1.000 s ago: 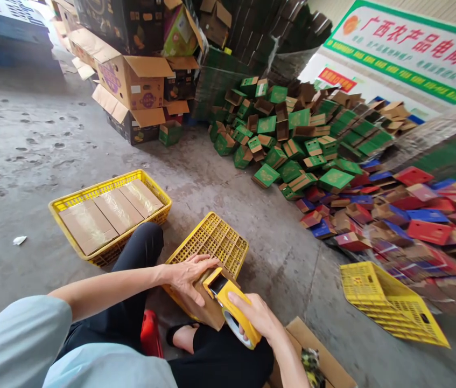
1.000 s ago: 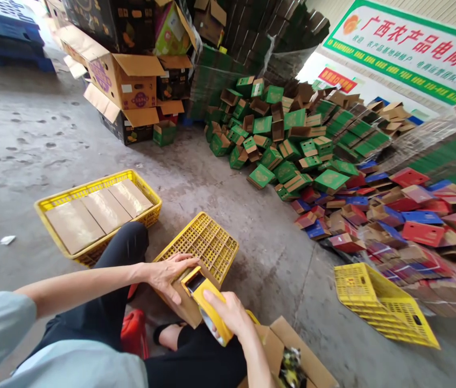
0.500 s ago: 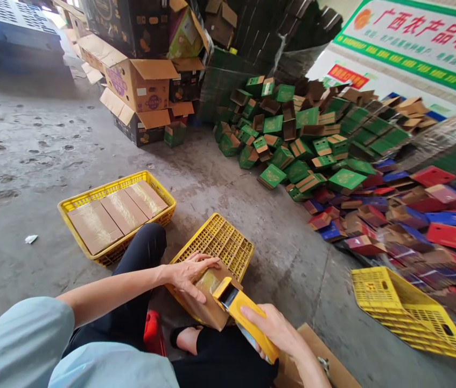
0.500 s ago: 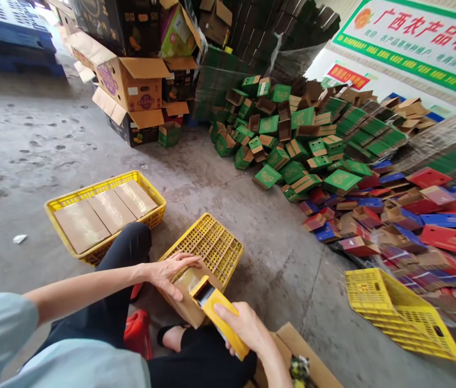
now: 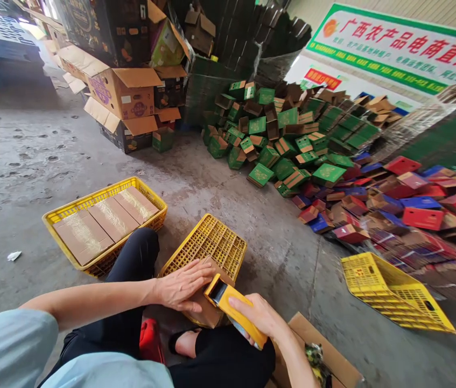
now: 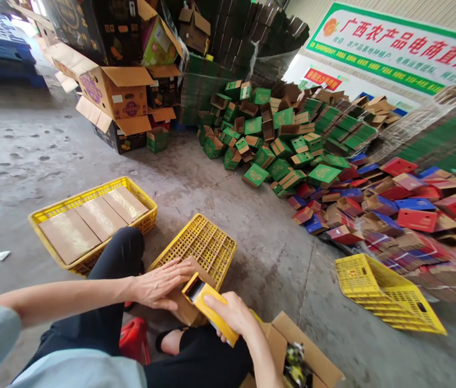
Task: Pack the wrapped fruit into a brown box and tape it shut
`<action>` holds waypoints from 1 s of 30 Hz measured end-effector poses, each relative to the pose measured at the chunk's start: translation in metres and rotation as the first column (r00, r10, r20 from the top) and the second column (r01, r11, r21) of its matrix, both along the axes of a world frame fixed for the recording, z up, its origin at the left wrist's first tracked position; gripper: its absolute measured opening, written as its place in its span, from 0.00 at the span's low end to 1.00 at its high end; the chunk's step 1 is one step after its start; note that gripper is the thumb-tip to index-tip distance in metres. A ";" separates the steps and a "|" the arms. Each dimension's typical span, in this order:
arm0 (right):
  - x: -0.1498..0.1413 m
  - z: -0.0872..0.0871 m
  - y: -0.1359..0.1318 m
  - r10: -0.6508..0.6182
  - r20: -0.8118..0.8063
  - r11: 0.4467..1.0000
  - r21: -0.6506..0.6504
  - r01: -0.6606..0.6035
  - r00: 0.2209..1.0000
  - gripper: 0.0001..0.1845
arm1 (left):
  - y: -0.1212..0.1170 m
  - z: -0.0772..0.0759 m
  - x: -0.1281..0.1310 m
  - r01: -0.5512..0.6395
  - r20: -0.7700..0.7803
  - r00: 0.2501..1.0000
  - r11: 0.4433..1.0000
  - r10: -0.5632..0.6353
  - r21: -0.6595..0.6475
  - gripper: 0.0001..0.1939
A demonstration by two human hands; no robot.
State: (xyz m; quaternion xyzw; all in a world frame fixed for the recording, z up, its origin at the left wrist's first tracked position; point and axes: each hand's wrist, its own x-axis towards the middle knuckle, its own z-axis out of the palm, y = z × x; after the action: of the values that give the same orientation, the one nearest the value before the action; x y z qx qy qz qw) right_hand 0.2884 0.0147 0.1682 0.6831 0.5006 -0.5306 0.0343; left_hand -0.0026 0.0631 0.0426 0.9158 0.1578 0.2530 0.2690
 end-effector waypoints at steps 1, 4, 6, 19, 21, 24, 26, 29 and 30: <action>-0.001 -0.001 -0.001 -0.003 0.002 1.000 0.000 0.003 1.000 0.30 | -0.005 -0.001 0.000 0.007 0.009 1.000 1.000 -0.007 0.030 0.47; -0.002 -0.002 -0.004 -0.018 -0.016 1.000 -0.004 0.018 1.000 0.29 | -0.008 -0.011 -0.004 0.038 -0.023 0.999 0.994 -0.036 0.098 0.47; -0.002 -0.003 -0.005 -0.035 -0.044 0.999 -0.001 0.035 0.998 0.28 | -0.003 -0.020 -0.006 0.045 -0.057 0.998 0.990 -0.038 0.132 0.46; 0.015 0.000 -0.029 -0.089 -0.142 0.996 0.013 0.092 0.986 0.27 | 0.020 -0.048 0.000 0.060 -0.059 0.997 0.969 -0.048 0.240 0.42; 0.019 -0.001 -0.032 -0.092 -0.144 0.995 0.016 0.096 0.985 0.27 | 0.022 -0.046 -0.001 0.062 -0.055 0.997 0.967 -0.050 0.246 0.42; 0.025 -0.003 -0.037 -0.102 -0.128 0.995 -0.012 0.101 0.987 0.26 | 0.022 -0.043 -0.002 0.061 -0.060 0.997 0.969 -0.048 0.238 0.42; 0.028 -0.006 -0.041 -0.122 -0.116 0.993 -0.007 0.122 0.986 0.27 | 0.021 -0.041 -0.002 0.062 -0.055 0.997 0.971 -0.050 0.232 0.42; 0.027 -0.010 -0.044 -0.140 -0.109 0.989 0.025 0.143 0.984 0.28 | 0.018 -0.032 -0.004 0.062 -0.048 0.997 0.972 -0.052 0.227 0.42; 0.026 -0.012 -0.044 -0.144 -0.104 0.989 0.029 0.147 0.984 0.28 | 0.018 -0.028 -0.005 0.060 -0.051 0.997 0.973 -0.050 0.224 0.41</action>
State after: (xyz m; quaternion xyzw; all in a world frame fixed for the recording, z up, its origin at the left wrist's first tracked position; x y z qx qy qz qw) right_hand 0.3147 -0.0292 0.1564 0.6905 0.4602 -0.5565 -0.0427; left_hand -0.0071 0.0806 0.0146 0.9498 0.1088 0.2413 0.1666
